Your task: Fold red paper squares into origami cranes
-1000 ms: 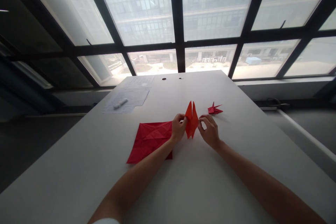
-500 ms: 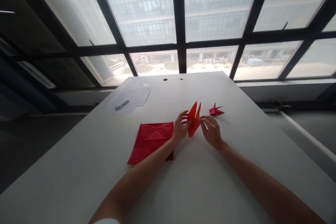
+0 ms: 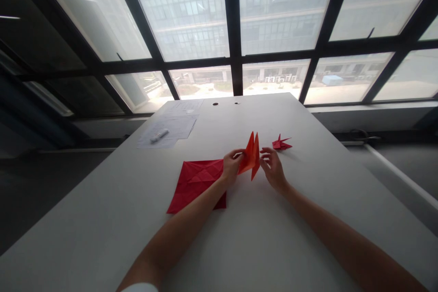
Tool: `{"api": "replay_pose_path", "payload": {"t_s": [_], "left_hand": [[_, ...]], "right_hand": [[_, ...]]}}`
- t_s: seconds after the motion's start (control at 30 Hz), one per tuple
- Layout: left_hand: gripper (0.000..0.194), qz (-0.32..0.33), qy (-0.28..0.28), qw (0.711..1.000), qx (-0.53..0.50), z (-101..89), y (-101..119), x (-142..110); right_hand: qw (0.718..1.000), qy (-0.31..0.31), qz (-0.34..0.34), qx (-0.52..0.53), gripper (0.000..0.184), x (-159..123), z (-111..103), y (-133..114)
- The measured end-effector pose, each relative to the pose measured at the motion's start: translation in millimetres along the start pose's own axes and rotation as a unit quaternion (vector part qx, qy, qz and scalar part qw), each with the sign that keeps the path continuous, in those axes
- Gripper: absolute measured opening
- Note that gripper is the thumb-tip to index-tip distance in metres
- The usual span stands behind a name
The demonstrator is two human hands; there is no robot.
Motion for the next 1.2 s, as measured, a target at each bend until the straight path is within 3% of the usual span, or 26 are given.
{"api": "replay_pose_path", "payload": {"t_s": [0.17,0.33,0.53,0.87,1.0,1.2], "left_hand": [[0.030,-0.009,0.017,0.999,-0.030,-5.2,-5.8,3.9],[0.030,0.020,-0.037,0.999,0.011,4.7,-1.4,1.4],[0.017,0.027,-0.075,0.995,0.058,15.1,0.3,-5.1],[0.013,0.098,-0.101,0.983,0.118,28.6,11.0,-13.3],[0.017,0.112,-0.113,0.977,0.139,31.3,9.1,-18.2],[0.012,0.135,-0.034,0.985,0.106,13.0,17.7,-8.2]], "right_hand": [[0.995,-0.044,0.070,0.064,0.042,-0.3,10.9,19.0],[0.992,-0.108,0.052,0.037,0.026,-4.6,21.8,8.7],[0.994,-0.107,0.001,0.009,0.019,-7.9,22.0,-13.8],[0.984,-0.067,0.127,0.106,0.032,-8.9,24.4,9.9],[0.983,-0.064,0.139,0.102,0.023,-8.5,22.3,7.1],[0.984,-0.019,0.133,0.115,0.015,0.5,5.4,15.5]]}}
Point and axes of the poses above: each hand's wrist, its own x-axis towards the middle knuckle, its own z-axis out of the palm, y = z × x, the point moved 9 cm from there along x, towards the middle knuckle, and after that the axes turned 9 degrees about -x, right-handed, at the moved point
